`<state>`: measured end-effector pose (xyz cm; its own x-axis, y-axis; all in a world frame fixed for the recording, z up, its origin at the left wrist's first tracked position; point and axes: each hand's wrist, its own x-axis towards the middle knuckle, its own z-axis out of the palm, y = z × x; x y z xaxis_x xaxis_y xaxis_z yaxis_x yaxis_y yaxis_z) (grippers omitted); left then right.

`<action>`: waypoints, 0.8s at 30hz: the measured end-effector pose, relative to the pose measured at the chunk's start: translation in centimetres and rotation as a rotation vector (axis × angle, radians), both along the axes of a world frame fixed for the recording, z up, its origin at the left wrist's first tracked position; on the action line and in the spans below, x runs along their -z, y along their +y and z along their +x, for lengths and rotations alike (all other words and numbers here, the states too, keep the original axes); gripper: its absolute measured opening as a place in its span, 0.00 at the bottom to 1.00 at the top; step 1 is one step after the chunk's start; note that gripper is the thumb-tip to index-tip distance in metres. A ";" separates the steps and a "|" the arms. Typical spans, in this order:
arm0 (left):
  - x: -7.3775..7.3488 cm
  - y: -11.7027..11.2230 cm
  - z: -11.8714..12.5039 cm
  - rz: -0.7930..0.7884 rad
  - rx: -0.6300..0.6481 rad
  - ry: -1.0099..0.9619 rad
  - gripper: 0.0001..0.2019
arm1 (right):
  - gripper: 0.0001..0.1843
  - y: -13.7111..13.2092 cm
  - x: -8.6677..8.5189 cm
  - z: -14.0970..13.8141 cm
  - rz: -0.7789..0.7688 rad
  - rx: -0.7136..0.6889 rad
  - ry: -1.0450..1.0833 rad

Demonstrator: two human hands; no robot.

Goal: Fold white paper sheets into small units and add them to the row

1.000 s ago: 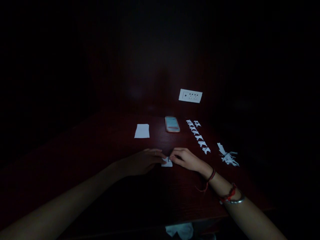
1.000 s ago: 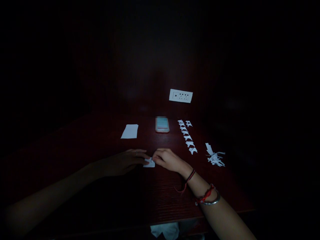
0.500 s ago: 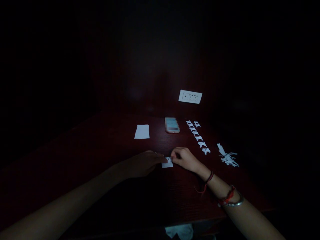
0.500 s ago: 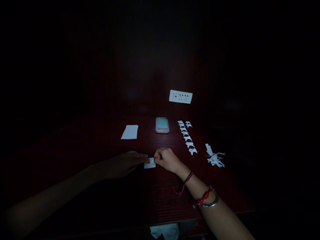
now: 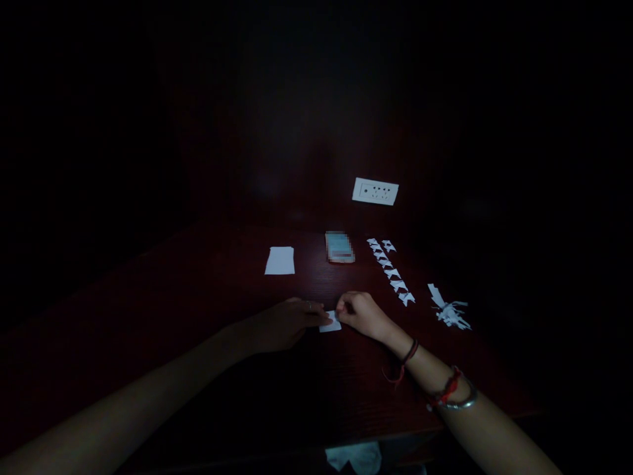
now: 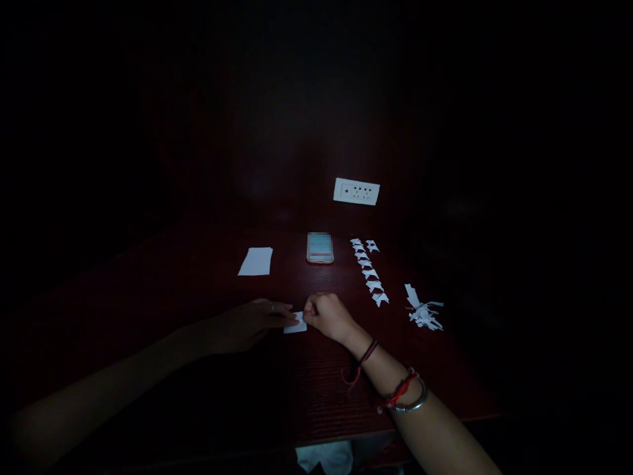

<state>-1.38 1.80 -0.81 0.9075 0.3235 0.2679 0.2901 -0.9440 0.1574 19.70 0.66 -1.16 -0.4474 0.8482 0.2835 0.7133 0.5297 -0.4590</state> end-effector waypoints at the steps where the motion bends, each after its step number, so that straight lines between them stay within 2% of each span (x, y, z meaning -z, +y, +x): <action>1: 0.0 0.0 0.0 -0.011 -0.002 0.002 0.30 | 0.05 0.0 0.0 0.0 -0.001 0.005 -0.004; 6: 0.0 0.2 0.3 -0.054 -0.008 0.002 0.31 | 0.04 0.1 0.1 -0.2 0.003 0.018 -0.019; 10: -0.1 0.2 0.1 -0.065 0.002 0.018 0.31 | 0.04 -0.1 -0.3 0.1 0.068 0.033 -0.007; 12: -0.1 0.4 -0.2 -0.063 0.007 0.019 0.31 | 0.05 -0.5 -0.8 0.4 0.114 -0.014 -0.012; 17: 0.1 1.2 -1.0 -0.068 0.020 0.013 0.32 | 0.12 -1.3 -1.8 0.8 0.132 -0.282 -0.158; 24: -0.4 1.3 -1.1 -0.108 0.021 -0.009 0.31 | 0.17 -1.7 -2.1 0.5 0.126 -0.299 -0.263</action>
<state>-2.44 3.10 -0.44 0.9123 0.3316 0.2405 0.2683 -0.9274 0.2608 20.21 -1.06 0.96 -0.7397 0.6360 0.2200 0.6039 0.7716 -0.1998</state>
